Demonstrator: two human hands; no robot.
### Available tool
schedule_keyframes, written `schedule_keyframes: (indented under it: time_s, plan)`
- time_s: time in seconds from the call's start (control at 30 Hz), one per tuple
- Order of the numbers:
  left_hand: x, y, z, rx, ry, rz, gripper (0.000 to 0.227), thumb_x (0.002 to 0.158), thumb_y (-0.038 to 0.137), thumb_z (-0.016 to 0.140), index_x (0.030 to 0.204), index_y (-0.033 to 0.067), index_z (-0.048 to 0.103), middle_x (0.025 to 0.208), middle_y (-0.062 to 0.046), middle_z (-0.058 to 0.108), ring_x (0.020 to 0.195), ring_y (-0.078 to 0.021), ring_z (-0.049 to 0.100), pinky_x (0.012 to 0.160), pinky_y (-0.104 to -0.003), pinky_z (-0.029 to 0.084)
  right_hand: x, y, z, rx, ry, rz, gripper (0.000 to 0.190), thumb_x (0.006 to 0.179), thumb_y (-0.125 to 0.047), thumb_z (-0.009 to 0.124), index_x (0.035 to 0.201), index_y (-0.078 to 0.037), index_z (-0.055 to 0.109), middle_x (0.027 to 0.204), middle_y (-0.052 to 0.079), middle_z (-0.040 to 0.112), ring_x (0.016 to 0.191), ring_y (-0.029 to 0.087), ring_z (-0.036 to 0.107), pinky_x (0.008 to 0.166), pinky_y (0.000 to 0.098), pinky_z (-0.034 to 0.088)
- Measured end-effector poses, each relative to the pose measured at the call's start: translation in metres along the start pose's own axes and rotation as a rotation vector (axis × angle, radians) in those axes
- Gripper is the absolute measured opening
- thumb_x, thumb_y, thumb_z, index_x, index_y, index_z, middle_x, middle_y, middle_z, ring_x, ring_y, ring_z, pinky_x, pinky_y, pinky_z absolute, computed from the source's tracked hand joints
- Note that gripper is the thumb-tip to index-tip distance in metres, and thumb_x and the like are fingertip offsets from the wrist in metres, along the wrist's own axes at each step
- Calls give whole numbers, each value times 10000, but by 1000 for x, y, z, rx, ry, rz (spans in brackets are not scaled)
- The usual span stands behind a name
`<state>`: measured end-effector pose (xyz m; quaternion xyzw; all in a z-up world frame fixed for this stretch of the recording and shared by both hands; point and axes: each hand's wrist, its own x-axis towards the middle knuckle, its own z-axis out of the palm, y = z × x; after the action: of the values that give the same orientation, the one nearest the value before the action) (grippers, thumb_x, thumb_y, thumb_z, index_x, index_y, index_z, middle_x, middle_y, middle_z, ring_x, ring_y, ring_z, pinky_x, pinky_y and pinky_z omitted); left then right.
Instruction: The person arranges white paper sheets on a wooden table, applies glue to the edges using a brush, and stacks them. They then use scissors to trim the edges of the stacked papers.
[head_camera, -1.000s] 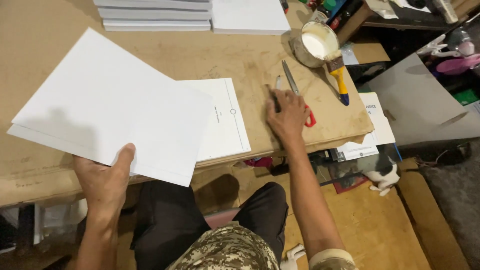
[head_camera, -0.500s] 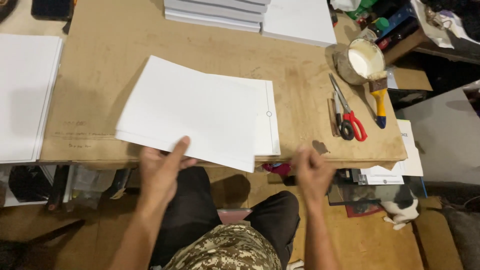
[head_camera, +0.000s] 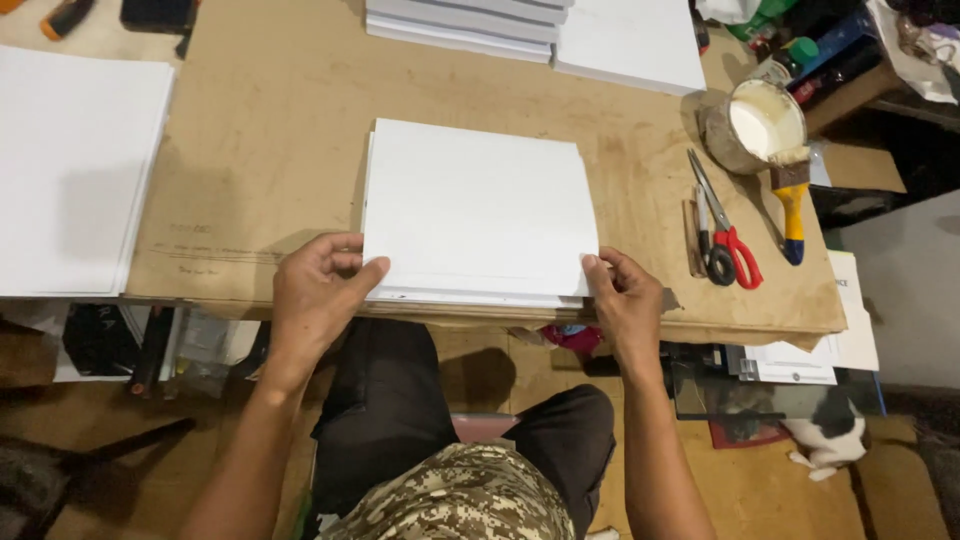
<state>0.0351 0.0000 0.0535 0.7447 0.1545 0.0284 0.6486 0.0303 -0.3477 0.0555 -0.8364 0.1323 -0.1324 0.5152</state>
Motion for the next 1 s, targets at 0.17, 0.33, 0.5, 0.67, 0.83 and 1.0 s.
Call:
schedule_keyframes:
  time_s: [0.17,0.33,0.5,0.67,0.83,1.0]
  plan:
    - [3,-8,2,291,68,67,403,709,282,907,1076,149,809,816,-38,744,637,-167,691,562,-317,564,-7,-5,10,-207,59,-17,263,962,-275,783,1156,-98,794,824,130,760,754,174,663,680,363,543]
    - [-5,-6,-3,213,100,121,355,798,255,871,1105,92,799,861,-88,745,635,-140,607,536,-310,528,-15,-14,15,-174,121,-65,262,968,-227,775,1150,-39,787,809,180,744,756,211,683,695,398,553]
    - [-29,-11,-19,218,122,166,280,901,96,712,1161,29,791,906,-202,751,655,-254,674,558,-420,534,-30,4,5,-68,268,-218,181,1077,-101,639,1162,5,760,834,201,726,789,233,720,765,410,580]
    - [-46,-29,-6,360,149,509,334,928,41,702,1253,-11,758,960,-247,722,853,-435,713,655,-456,573,-52,21,2,-135,196,-271,196,1033,-44,632,1193,-1,738,997,193,773,920,298,754,819,428,601]
    - [-56,-10,-1,402,78,332,392,1035,251,644,1352,34,719,1081,-136,694,796,-230,647,770,-358,518,-54,26,5,-76,224,-290,233,1044,-155,604,1195,-18,716,1076,94,782,1032,151,717,1006,304,558]
    - [-53,-12,-2,369,89,248,400,1033,282,680,1341,33,736,1060,-121,657,694,-174,581,656,-320,519,-57,14,10,-27,158,-299,247,1046,-169,592,1189,-11,717,1137,125,764,1052,216,751,955,299,620]
